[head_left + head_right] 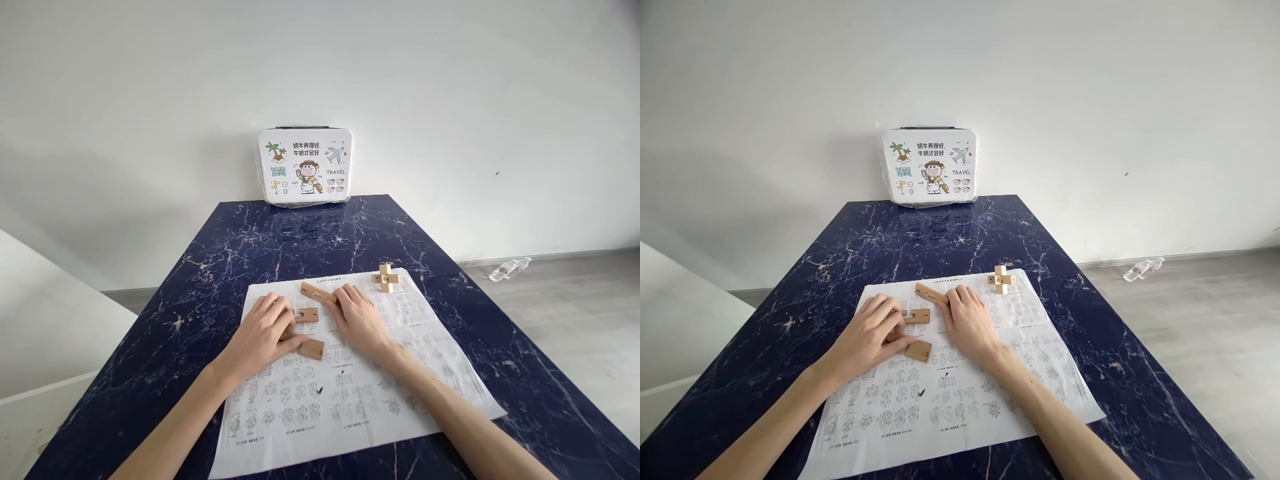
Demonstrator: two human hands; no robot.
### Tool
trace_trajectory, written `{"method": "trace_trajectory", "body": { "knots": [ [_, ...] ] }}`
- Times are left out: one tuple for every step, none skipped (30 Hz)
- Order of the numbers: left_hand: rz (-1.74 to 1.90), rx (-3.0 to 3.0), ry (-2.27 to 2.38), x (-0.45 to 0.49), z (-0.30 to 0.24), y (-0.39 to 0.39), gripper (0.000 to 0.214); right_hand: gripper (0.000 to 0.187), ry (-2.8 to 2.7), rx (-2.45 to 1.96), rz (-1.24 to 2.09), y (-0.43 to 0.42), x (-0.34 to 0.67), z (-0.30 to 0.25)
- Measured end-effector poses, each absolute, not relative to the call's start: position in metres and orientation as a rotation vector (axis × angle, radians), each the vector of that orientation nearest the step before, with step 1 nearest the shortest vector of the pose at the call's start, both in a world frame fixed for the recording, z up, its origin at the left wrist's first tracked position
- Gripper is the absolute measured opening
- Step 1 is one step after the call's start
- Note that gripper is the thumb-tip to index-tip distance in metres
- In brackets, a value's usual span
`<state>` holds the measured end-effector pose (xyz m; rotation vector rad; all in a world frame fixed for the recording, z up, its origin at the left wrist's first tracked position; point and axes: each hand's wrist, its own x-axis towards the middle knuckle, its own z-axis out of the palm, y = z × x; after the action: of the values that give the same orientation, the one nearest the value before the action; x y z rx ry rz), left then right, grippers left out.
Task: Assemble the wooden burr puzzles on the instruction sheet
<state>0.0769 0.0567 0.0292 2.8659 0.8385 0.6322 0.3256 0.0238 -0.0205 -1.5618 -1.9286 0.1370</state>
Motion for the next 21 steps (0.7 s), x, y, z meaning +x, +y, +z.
{"method": "trace_trajectory", "body": {
  "knots": [
    [0.626,2.862,0.822,0.077,0.030,0.056,0.037,0.023,-1.905,-1.553,0.168,0.024,0.326,-0.020],
    [0.625,2.860,0.800,0.077,0.030,0.056,0.040,0.023,-1.870,-1.539,0.207,0.024,0.326,-0.019],
    [0.630,2.857,0.778,0.078,0.031,0.056,0.043,0.024,-1.822,-1.522,0.249,0.025,0.327,-0.018],
    [0.634,2.851,0.755,0.078,0.031,0.055,0.045,0.025,-1.764,-1.506,0.291,0.025,0.328,-0.016],
    [0.641,2.840,0.737,0.078,0.030,0.054,0.046,0.026,-1.703,-1.489,0.331,0.025,0.329,-0.014],
    [0.652,2.819,0.730,0.078,0.030,0.053,0.046,0.026,-1.649,-1.473,0.368,0.025,0.330,-0.011],
    [0.675,2.787,0.744,0.078,0.029,0.052,0.045,0.026,-1.605,-1.457,0.399,0.025,0.330,-0.008],
    [0.710,2.738,0.780,0.079,0.028,0.050,0.044,0.025,-1.576,-1.440,0.425,0.024,0.331,-0.005],
    [0.761,2.666,0.837,0.079,0.028,0.048,0.043,0.025,-1.558,-1.422,0.447,0.023,0.331,-0.001],
    [0.820,2.567,0.910,0.080,0.027,0.046,0.043,0.025,-1.546,-1.402,0.467,0.021,0.331,0.003],
    [0.879,2.439,0.987,0.082,0.027,0.043,0.043,0.026,-1.535,-1.380,0.489,0.019,0.331,0.006],
    [0.929,2.284,1.056,0.084,0.028,0.041,0.044,0.027,-1.523,-1.357,0.523,0.017,0.330,0.009],
    [0.954,2.114,1.108,0.086,0.028,0.038,0.045,0.027,-1.504,-1.332,0.575,0.015,0.329,0.012],
    [0.956,1.940,1.138,0.088,0.029,0.036,0.045,0.028,-1.490,-1.302,0.639,0.013,0.327,0.015],
    [0.937,1.780,1.151,0.091,0.030,0.034,0.045,0.029,-1.472,-1.272,0.693,0.012,0.326,0.016],
    [0.914,1.652,1.149,0.094,0.032,0.032,0.045,0.029,-1.458,-1.243,0.739,0.010,0.324,0.017],
    [0.897,1.554,1.137,0.096,0.033,0.031,0.044,0.029,-1.448,-1.218,0.772,0.009,0.323,0.017],
    [0.887,1.489,1.118,0.098,0.033,0.029,0.043,0.029,-1.438,-1.201,0.789,0.009,0.322,0.017],
    [0.888,1.455,1.092,0.100,0.034,0.028,0.042,0.029,-1.430,-1.190,0.795,0.008,0.321,0.016],
    [0.895,1.444,1.060,0.102,0.035,0.027,0.041,0.028,-1.425,-1.184,0.795,0.008,0.321,0.016],
    [0.898,1.446,1.023,0.104,0.035,0.026,0.040,0.027,-1.420,-1.182,0.789,0.009,0.320,0.015]
  ]
}}
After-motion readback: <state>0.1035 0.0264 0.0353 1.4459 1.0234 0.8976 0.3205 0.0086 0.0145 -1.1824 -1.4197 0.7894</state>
